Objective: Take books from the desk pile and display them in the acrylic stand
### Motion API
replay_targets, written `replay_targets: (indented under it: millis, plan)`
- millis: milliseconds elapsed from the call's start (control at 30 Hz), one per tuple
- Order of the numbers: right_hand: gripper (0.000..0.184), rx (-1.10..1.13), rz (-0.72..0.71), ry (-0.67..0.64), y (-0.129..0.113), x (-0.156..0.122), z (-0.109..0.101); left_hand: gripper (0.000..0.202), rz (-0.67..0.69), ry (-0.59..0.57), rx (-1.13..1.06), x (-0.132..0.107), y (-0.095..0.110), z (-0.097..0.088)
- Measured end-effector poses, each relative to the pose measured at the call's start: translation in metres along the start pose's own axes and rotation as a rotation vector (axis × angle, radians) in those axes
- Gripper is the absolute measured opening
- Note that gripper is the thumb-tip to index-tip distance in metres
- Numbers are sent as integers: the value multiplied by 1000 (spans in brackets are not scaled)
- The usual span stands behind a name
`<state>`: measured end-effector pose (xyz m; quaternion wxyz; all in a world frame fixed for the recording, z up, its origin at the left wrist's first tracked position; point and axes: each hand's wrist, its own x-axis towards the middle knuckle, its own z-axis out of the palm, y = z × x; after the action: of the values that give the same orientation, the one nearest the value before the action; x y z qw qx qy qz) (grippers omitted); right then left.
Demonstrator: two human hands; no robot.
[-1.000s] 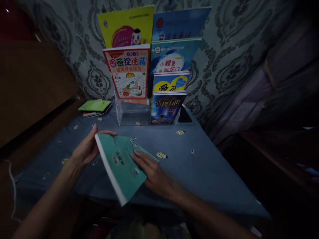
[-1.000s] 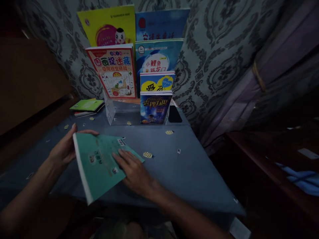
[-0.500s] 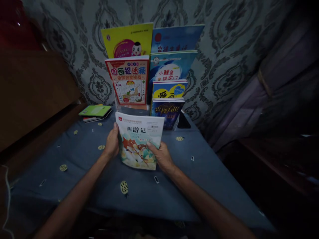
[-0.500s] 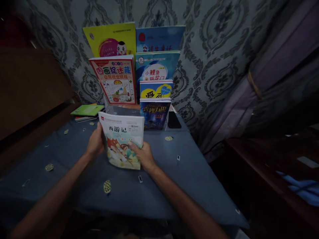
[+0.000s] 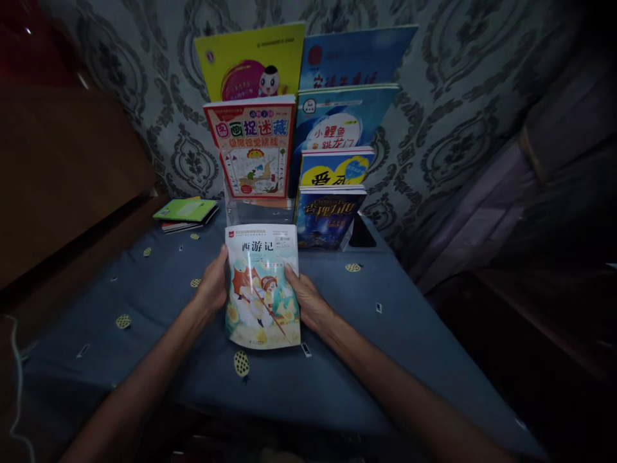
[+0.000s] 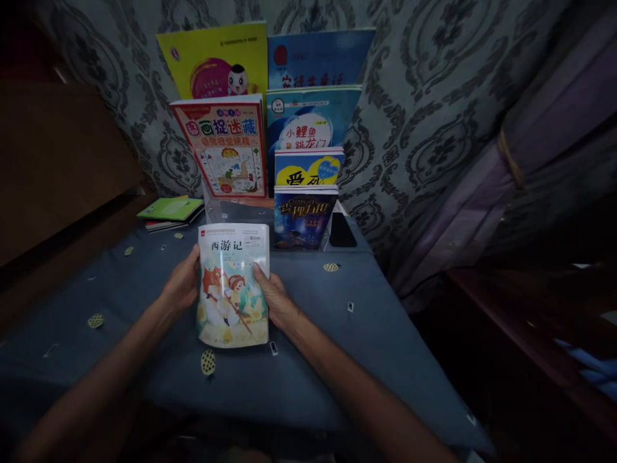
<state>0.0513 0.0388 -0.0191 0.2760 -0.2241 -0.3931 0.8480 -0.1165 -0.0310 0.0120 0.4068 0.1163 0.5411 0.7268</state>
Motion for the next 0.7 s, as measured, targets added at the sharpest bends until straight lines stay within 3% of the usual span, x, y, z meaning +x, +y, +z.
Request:
replay_targets:
  millis: [100, 333, 500, 700]
  plan:
    - [45, 6, 11, 16, 1, 2, -1, 37, 30, 34, 12, -1, 5, 0]
    - [44, -1, 42, 69, 4, 7, -9, 38, 9, -4, 27, -2, 5, 0]
    - [46, -10, 74, 53, 7, 11, -16, 36, 1, -37, 67, 16, -3, -7]
    - [42, -34, 2, 78, 11, 22, -27, 27, 84, -7, 313, 38, -14, -21]
